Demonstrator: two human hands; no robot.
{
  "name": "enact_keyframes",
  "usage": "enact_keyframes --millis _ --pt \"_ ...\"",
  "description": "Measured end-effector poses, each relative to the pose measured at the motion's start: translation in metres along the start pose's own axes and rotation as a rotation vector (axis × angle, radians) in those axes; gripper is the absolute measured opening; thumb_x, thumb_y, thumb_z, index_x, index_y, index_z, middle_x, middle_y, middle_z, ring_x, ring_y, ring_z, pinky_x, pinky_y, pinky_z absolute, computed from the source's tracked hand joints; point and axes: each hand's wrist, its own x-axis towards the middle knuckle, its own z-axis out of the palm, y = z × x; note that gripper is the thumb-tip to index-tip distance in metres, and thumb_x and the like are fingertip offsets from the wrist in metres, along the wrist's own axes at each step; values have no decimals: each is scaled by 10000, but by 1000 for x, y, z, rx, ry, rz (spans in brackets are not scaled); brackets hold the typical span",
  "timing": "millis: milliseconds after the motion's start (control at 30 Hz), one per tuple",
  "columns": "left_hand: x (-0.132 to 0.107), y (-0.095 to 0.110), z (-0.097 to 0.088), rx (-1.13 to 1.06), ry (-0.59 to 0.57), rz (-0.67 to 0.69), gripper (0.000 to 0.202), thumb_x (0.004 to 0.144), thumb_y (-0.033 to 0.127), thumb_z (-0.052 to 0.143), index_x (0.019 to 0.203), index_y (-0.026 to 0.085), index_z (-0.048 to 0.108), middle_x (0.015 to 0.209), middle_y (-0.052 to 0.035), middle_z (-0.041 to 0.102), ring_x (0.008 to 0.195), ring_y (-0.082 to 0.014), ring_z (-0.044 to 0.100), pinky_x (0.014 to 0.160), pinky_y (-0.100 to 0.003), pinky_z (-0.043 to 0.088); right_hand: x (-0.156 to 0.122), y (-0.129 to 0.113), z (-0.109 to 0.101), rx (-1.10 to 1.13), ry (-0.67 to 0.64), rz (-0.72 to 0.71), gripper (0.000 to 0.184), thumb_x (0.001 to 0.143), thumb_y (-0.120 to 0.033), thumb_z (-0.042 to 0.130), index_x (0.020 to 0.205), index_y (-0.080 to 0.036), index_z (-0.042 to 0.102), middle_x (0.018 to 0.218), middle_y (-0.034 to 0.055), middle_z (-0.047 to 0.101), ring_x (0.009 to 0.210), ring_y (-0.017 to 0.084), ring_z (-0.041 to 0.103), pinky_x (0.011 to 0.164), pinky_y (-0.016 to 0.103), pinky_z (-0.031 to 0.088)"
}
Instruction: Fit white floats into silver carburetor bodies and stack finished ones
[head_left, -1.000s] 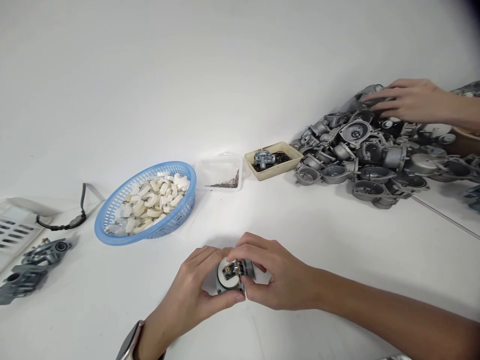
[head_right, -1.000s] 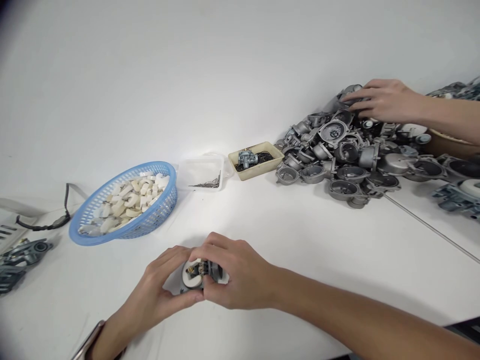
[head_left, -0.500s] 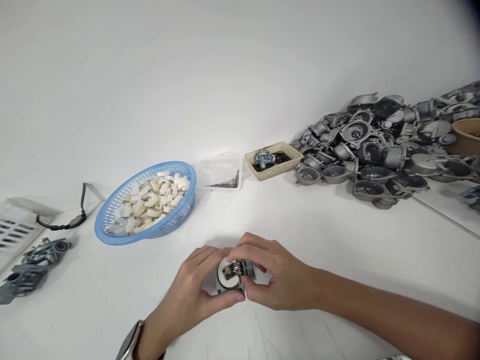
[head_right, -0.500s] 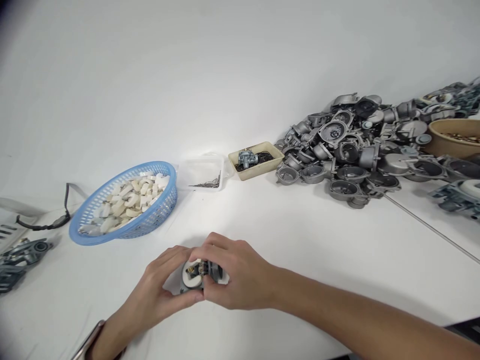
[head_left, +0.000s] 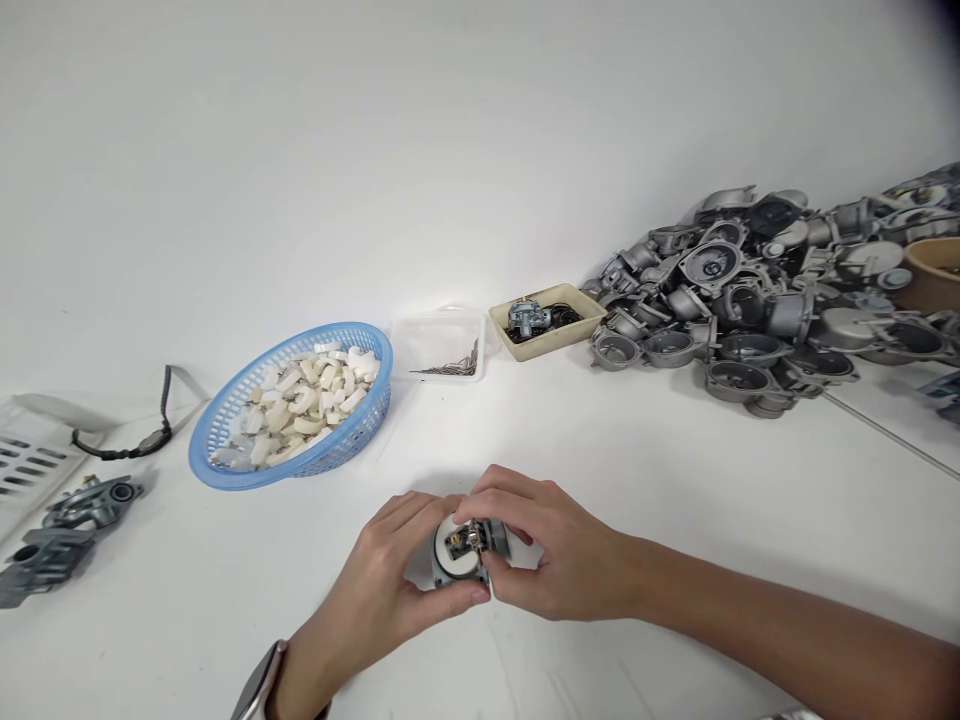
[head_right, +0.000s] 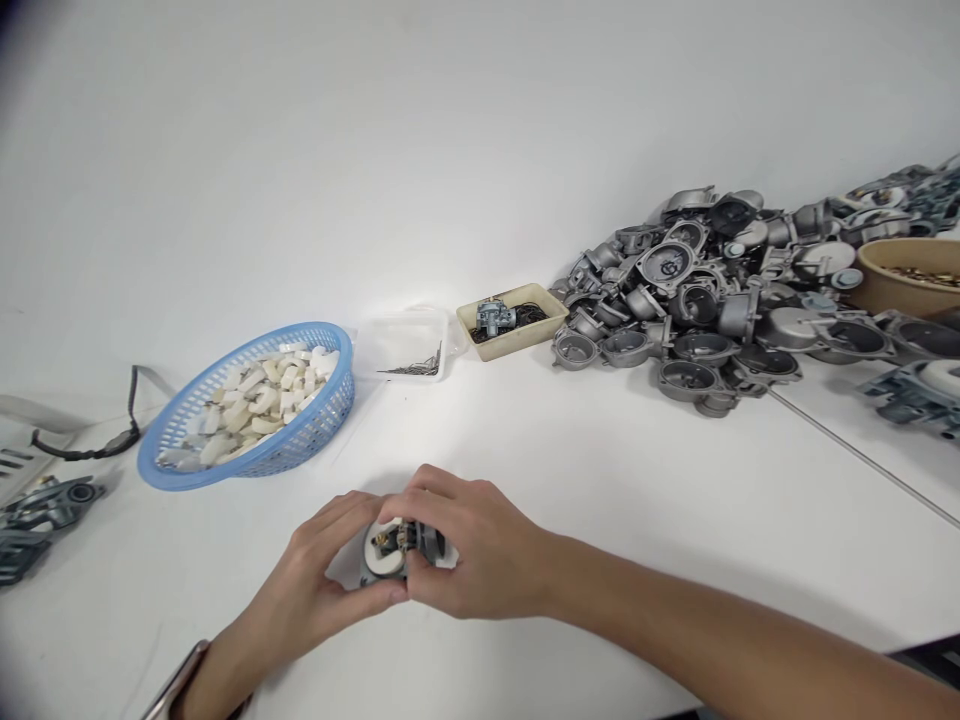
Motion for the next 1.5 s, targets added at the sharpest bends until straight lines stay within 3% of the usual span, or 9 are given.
enact_keyframes --millis 800,1500 --pt "0 0 0 -7 -19 -17 456 852 447 770 1218 277 558 1053 8 687 930 -195 631 824 -325 494 -2 1 1 -14 -10 7 407 771 -100 566 1158 -220 592 987 11 573 686 61 489 589 170 424" --pt "1 1 0 -13 -20 -35 440 852 454 766 1201 274 570 1047 -9 687 928 -210 627 833 -333 493 -2 2 2 -19 -4 4 427 759 -88 581 1163 -225 594 988 4 570 691 63 494 589 178 428"
